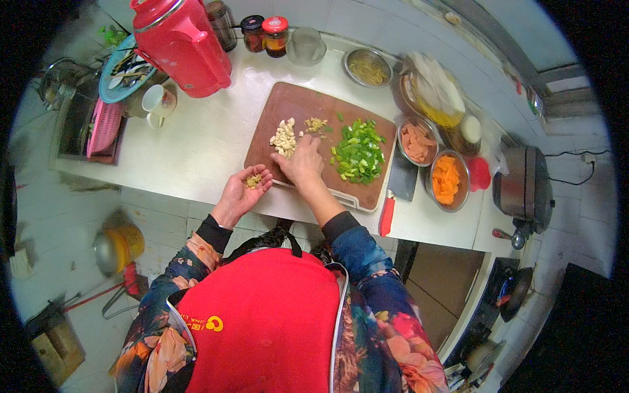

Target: The person stirs a pot on the stove, then moves to the sink to rinse a pan and wash hands. They return to the stove, wipe the pan, and pour oil into it. The person also handles a cloth and a bottle of oil.

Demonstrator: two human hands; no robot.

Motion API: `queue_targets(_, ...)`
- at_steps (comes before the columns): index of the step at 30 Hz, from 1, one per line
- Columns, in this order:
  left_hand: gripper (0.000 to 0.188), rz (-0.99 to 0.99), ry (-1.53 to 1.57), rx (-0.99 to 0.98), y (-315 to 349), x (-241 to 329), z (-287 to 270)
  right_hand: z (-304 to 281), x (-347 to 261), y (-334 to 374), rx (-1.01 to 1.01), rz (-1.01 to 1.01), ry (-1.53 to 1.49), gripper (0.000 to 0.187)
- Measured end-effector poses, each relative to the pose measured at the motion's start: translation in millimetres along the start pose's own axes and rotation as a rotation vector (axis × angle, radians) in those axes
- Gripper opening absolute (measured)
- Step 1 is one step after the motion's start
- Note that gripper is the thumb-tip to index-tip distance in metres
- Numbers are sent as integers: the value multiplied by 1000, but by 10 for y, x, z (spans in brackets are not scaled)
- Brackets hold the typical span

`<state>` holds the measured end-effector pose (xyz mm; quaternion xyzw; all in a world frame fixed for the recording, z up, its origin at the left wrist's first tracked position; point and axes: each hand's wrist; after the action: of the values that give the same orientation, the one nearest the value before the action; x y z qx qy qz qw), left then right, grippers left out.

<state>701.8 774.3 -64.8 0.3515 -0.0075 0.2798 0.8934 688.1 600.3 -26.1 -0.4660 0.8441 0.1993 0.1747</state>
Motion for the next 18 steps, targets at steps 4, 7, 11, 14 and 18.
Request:
queue_targets(4, 26, 25, -16, 24, 37, 62, 62, -38, -113, 11, -11, -45, 68, 50)
queue_targets(7, 27, 38, -37, 21, 4, 66, 100, 73, 16, -7, 22, -141, 75, 37)
queue_targets(11, 28, 48, -76, 26, -79, 66, 167, 165, 164, -32, 53, -272, 60, 28)
queue_targets(14, 29, 66, -110, 41, -143, 61, 226, 123, 220, -51, 32, -257, 39, 28)
queue_targets(18, 29, 43, -119, 29, -281, 7, 309, 73, 220, -108, -13, -212, 22, 27)
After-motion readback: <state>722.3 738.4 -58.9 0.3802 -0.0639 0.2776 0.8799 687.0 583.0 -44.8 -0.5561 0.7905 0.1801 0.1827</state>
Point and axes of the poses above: each hand's wrist, its own y-axis away from the middle knuckle, its own z-axis out of the palm, x = y × z, and after that the axes turned 1 degree about -z, right-handed
